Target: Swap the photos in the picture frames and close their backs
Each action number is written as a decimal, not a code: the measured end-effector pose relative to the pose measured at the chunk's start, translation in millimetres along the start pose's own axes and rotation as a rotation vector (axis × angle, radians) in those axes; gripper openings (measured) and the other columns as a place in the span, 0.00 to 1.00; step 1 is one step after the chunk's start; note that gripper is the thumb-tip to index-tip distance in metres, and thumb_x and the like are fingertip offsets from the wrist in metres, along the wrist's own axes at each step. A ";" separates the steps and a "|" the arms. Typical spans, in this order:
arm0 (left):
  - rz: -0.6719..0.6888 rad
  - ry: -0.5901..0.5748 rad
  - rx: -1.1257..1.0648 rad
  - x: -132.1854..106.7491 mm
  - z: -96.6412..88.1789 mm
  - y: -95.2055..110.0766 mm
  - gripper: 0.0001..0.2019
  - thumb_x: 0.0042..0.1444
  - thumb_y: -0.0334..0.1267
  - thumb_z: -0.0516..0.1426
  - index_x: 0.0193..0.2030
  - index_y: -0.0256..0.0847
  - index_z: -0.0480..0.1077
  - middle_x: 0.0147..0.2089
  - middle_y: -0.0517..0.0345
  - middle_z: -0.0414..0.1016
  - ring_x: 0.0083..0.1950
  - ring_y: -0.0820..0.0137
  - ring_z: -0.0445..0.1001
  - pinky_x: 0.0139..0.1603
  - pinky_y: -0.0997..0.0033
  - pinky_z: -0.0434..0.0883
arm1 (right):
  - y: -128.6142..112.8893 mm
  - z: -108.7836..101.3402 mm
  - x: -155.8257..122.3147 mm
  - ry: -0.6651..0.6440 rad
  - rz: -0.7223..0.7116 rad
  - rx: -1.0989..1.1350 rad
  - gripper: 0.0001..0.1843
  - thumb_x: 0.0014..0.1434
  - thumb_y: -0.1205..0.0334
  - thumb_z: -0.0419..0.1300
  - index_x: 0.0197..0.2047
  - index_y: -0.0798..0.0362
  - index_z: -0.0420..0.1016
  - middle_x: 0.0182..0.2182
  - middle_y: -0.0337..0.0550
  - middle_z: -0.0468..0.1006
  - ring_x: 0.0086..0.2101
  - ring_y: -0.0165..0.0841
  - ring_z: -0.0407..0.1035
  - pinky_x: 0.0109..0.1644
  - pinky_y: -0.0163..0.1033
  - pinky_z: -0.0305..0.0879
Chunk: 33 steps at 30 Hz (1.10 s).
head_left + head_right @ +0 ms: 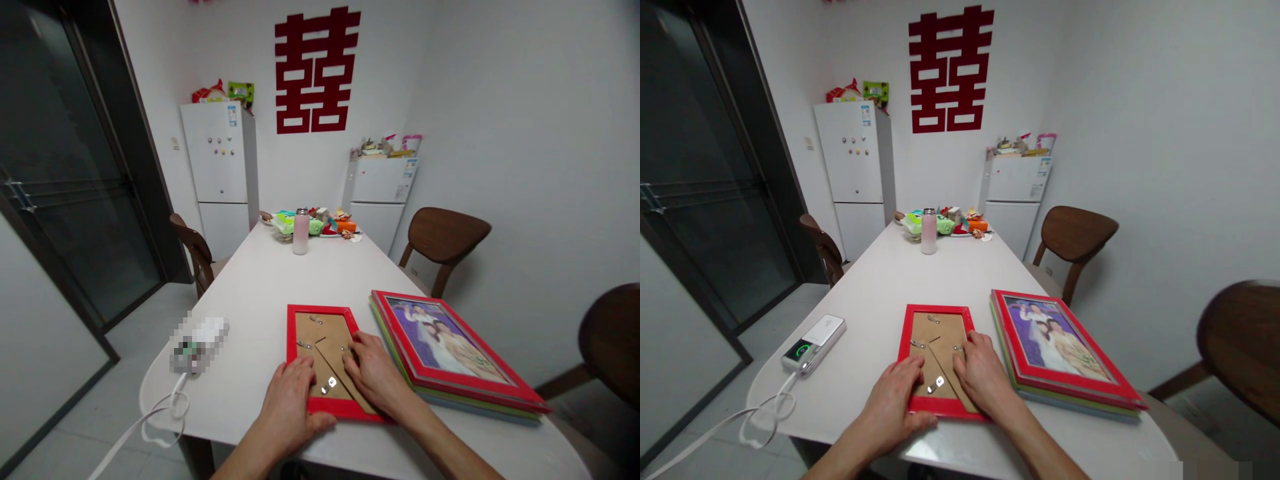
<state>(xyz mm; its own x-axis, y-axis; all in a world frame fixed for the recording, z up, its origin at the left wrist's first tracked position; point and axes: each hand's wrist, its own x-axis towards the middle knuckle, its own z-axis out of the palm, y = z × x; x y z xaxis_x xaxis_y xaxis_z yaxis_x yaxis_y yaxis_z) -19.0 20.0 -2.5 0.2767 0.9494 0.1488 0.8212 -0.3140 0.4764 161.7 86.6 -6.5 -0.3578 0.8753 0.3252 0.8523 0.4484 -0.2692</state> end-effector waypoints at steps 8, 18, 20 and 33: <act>0.011 -0.014 -0.041 -1.5 3.1 -5.6 0.35 0.36 0.46 0.61 0.53 0.36 0.58 0.57 0.46 0.58 0.58 0.59 0.55 0.57 0.57 0.53 | -5.7 -3.9 -19.7 -0.006 -0.095 0.016 0.18 0.53 0.61 0.47 0.45 0.56 0.68 0.48 0.52 0.64 0.48 0.40 0.56 0.50 0.47 0.53; 0.065 0.019 -0.043 -2.8 5.4 -8.5 0.30 0.39 0.51 0.59 0.48 0.36 0.62 0.56 0.44 0.60 0.57 0.59 0.56 0.56 0.55 0.54 | -34.7 -20.3 -36.3 -0.173 -0.318 0.108 0.14 0.53 0.62 0.49 0.39 0.47 0.72 0.47 0.45 0.66 0.48 0.39 0.54 0.51 0.50 0.51; 0.064 0.029 -0.053 -3.4 6.6 -9.8 0.30 0.40 0.51 0.59 0.48 0.36 0.62 0.55 0.45 0.60 0.57 0.59 0.56 0.56 0.55 0.54 | -34.1 -23.4 -37.7 -0.180 -0.327 0.114 0.13 0.52 0.62 0.49 0.39 0.48 0.72 0.47 0.45 0.66 0.48 0.39 0.55 0.51 0.49 0.51; 0.092 0.065 -0.105 -2.7 3.9 -8.6 0.24 0.35 0.43 0.63 0.41 0.39 0.65 0.52 0.50 0.64 0.53 0.59 0.60 0.53 0.59 0.58 | -49.1 5.1 26.2 -0.113 -0.170 0.134 0.13 0.55 0.64 0.48 0.38 0.51 0.72 0.35 0.44 0.71 0.38 0.33 0.62 0.43 0.38 0.56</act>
<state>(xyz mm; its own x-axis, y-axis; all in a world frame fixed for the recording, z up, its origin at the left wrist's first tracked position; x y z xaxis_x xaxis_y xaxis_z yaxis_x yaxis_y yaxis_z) -24.9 20.1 -10.4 0.3127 0.9163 0.2504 0.7360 -0.4004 0.5459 108.6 88.4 10.6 -0.5387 0.7966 0.2743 0.7206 0.6044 -0.3399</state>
